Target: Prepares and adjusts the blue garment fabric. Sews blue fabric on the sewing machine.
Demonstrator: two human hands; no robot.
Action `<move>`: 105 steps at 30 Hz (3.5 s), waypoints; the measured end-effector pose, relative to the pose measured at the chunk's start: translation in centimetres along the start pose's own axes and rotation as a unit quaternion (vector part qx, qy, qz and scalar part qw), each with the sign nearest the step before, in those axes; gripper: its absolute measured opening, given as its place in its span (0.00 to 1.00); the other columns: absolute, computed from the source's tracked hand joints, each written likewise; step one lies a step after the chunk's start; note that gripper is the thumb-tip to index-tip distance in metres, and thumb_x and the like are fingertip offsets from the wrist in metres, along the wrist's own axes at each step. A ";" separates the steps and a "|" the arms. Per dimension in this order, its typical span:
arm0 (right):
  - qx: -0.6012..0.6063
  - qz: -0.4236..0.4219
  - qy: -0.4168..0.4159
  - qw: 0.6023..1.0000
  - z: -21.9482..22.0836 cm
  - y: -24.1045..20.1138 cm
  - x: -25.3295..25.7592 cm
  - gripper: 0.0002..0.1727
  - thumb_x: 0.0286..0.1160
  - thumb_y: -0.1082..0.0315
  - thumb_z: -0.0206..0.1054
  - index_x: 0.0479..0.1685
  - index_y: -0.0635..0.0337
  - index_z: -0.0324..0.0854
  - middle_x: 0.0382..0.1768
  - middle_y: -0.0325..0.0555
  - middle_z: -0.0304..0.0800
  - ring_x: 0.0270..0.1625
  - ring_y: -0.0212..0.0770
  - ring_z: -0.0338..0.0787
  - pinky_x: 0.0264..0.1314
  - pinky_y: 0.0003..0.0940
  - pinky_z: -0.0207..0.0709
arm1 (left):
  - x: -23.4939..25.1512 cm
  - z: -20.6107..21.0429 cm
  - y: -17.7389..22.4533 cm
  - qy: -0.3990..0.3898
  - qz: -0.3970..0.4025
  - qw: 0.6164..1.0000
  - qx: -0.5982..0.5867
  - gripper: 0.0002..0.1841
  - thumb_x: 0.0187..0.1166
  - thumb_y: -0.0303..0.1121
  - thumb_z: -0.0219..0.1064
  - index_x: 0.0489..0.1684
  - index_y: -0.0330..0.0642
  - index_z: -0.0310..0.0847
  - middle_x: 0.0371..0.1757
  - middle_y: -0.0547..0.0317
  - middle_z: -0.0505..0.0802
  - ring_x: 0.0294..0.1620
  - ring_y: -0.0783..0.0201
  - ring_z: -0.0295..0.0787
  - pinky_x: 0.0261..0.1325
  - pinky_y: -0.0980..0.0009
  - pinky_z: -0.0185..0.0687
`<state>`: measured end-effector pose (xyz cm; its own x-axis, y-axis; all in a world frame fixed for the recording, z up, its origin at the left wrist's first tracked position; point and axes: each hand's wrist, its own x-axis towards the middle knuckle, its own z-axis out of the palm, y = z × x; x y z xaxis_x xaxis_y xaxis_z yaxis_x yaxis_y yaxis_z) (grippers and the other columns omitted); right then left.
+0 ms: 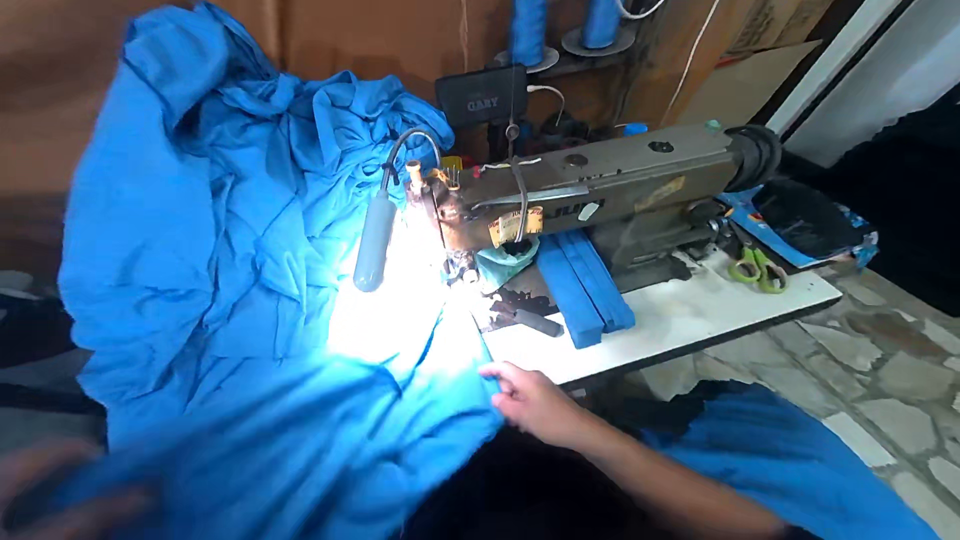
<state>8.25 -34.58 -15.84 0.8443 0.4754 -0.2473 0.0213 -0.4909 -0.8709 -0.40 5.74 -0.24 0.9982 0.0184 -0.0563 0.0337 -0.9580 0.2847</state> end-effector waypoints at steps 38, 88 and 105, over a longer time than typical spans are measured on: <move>-0.292 -0.348 0.218 0.864 0.0 3.0 7.2 0.11 0.71 0.78 0.64 0.39 0.66 0.93 0.42 0.57 0.96 0.52 0.56 0.95 0.59 0.54 0.83 | 9.8 20.3 14.6 0.059 0.183 0.935 -0.300 0.18 0.83 0.38 0.57 0.29 0.37 0.89 0.23 0.65 0.87 0.25 0.78 0.81 0.33 0.78 0.78; -0.282 -0.322 0.216 0.877 0.7 5.5 7.7 0.11 0.70 0.79 0.65 0.41 0.63 0.93 0.51 0.55 0.94 0.60 0.55 0.92 0.66 0.54 0.82 | 21.6 21.7 12.9 0.066 0.199 0.974 0.088 0.22 0.85 0.37 0.53 0.69 0.41 0.85 0.63 0.29 0.88 0.67 0.27 0.82 0.64 0.30 0.71; -0.331 -0.284 0.250 0.864 0.9 5.4 8.8 0.14 0.74 0.80 0.60 0.46 0.63 0.93 0.54 0.53 0.95 0.64 0.57 0.91 0.63 0.54 0.81 | 24.8 21.3 14.0 0.001 0.113 0.990 0.084 0.22 0.88 0.37 0.52 0.72 0.39 0.80 0.69 0.28 0.84 0.73 0.27 0.77 0.66 0.27 0.67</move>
<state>15.32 -32.42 -23.13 0.7195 0.4839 0.4982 0.6704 -0.6713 -0.3161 23.77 -13.30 -18.01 0.9797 -0.2005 -0.0073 -0.1979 -0.9720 0.1268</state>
